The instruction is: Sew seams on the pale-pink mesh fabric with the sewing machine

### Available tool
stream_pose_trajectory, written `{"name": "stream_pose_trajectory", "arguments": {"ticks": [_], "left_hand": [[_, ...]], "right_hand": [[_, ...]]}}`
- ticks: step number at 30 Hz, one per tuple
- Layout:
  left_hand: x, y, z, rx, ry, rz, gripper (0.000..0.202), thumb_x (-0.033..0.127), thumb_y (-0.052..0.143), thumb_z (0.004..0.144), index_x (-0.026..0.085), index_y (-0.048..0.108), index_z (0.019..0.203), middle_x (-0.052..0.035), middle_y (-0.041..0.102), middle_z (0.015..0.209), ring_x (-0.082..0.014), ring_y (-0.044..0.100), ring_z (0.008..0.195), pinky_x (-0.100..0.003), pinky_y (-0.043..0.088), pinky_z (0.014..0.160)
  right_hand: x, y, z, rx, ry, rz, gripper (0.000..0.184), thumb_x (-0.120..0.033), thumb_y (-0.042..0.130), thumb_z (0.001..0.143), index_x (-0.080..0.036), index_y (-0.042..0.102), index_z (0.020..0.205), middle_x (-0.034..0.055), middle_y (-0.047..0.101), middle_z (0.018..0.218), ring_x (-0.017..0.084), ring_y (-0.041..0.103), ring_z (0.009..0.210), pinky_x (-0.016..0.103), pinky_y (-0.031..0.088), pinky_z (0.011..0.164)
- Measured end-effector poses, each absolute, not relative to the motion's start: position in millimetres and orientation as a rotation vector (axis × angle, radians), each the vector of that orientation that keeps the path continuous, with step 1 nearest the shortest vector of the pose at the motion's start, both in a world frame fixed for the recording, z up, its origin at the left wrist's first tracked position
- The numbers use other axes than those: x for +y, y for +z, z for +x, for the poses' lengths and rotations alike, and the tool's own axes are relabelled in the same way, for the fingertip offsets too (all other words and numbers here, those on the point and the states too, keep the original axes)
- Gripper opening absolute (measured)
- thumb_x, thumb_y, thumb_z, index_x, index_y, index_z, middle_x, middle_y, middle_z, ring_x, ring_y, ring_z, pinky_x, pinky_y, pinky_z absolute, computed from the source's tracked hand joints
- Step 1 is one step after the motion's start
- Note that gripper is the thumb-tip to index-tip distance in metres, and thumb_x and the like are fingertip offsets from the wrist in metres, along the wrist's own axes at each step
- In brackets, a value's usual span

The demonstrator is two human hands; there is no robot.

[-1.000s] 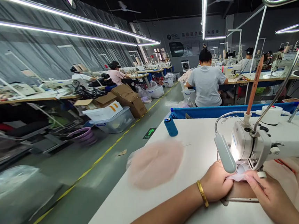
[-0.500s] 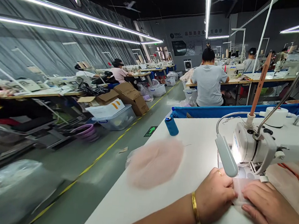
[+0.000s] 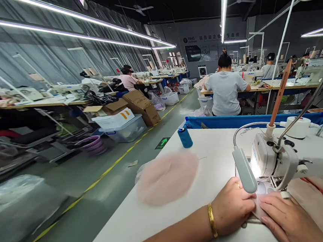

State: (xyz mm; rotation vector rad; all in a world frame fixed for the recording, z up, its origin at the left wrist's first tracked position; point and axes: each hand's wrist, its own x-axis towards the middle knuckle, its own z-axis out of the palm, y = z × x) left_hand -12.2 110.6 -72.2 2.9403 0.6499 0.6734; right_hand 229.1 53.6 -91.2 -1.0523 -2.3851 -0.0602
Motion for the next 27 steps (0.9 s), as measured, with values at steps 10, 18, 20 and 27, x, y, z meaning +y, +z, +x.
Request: {"name": "stream_pose_trajectory", "arguments": {"ticks": [10, 18, 20, 27], "left_hand": [[110.2, -75.9, -19.0, 0.553, 0.606, 2.969, 0.015, 0.01, 0.059, 0.091, 0.019, 0.063, 0.08, -0.0015, 0.077, 0.092, -0.0171, 0.066, 0.086, -0.035, 0.047, 0.091], [122.4, -79.8, -16.2, 0.605, 0.622, 3.032, 0.017, 0.01, 0.058, 0.093, 0.02, 0.061, 0.079, -0.0009, 0.075, 0.086, -0.0169, 0.068, 0.087, -0.034, 0.047, 0.087], [125.0, -80.1, -15.8, 0.619, 0.64, 3.035, 0.018, 0.01, 0.058, 0.093, 0.02, 0.061, 0.078, -0.0005, 0.075, 0.085, -0.0168, 0.069, 0.088, -0.034, 0.047, 0.087], [130.5, -78.7, -13.7, 0.684, 0.674, 3.02, 0.021, 0.01, 0.057, 0.095, 0.019, 0.065, 0.078, -0.0009, 0.076, 0.088, -0.0177, 0.068, 0.09, -0.035, 0.047, 0.088]], "right_hand": [[54.0, -88.5, 230.1, -2.388, -0.114, -1.082, 0.02, -0.029, 0.055, 0.107, -0.023, 0.073, 0.113, 0.0052, 0.081, 0.104, 0.027, 0.072, 0.091, 0.04, 0.055, 0.078], [58.3, -95.5, 229.6, -2.431, -0.126, -1.228, 0.032, -0.028, 0.042, 0.111, -0.022, 0.072, 0.117, 0.0106, 0.079, 0.114, 0.027, 0.073, 0.089, 0.04, 0.056, 0.072], [59.8, -99.1, 230.2, -2.439, -0.127, -1.256, 0.033, -0.029, 0.04, 0.111, -0.022, 0.071, 0.117, 0.0116, 0.079, 0.116, 0.027, 0.074, 0.088, 0.041, 0.057, 0.073], [66.0, -112.8, 233.2, -2.398, -0.148, -1.35, 0.036, -0.035, 0.041, 0.11, -0.023, 0.072, 0.125, 0.0127, 0.08, 0.121, 0.03, 0.076, 0.092, 0.045, 0.059, 0.077]]}}
